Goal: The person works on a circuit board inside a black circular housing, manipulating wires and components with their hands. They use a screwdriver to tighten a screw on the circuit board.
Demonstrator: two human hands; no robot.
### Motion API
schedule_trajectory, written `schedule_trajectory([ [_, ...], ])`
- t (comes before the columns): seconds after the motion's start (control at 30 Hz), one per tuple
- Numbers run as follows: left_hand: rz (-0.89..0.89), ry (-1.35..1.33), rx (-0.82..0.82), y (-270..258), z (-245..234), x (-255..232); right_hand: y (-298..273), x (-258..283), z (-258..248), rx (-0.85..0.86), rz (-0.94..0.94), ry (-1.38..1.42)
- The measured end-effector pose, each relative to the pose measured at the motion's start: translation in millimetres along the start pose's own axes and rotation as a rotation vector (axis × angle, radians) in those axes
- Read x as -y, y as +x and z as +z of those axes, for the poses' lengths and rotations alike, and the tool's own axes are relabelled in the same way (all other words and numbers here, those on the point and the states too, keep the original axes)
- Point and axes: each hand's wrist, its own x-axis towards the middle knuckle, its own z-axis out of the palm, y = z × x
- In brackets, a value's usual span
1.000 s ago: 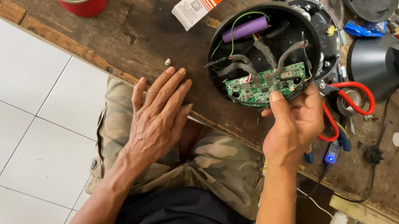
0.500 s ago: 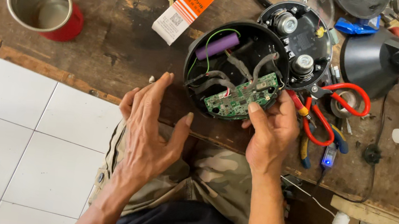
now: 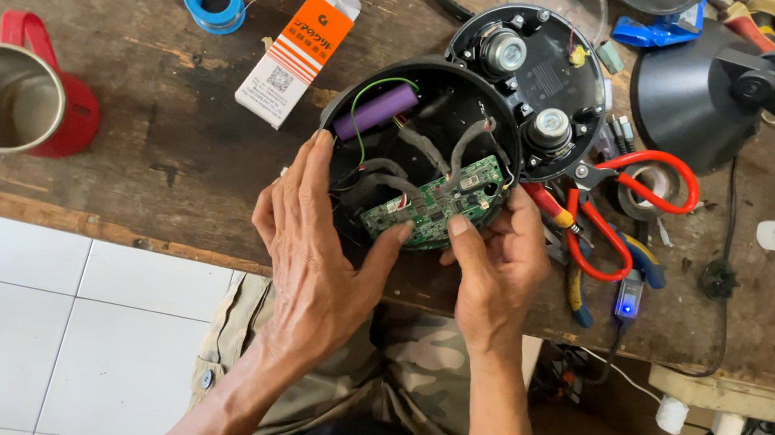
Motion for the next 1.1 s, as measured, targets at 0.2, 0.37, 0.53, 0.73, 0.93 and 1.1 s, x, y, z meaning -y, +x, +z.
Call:
schedule_trajectory([
  [0.2,0.024,-0.003,-0.004,-2,1,2,1,-4,-3,0.042,0.019,0.062],
  [0.37,0.034,-0.025,0.010,-4,2,3,0,1,-5,0.056,0.075,0.047],
  [0.53,0.008,0.012,0.005,-4,4,0,1,-3,-6,0.055,0.064,0.051],
  [0.73,-0.020,0.001,0.008,0,3,-9,2,-1,-8,0.068,0.064,0.046],
  [0.93,0.002,0.010,-0.011,-1,5,-6,1,-3,-5,0.057,0.038,0.068],
  [1.1,0.029,-0.009,-0.051,-8,6,-3,-1,-5,-5,0.043,0.010,0.050],
])
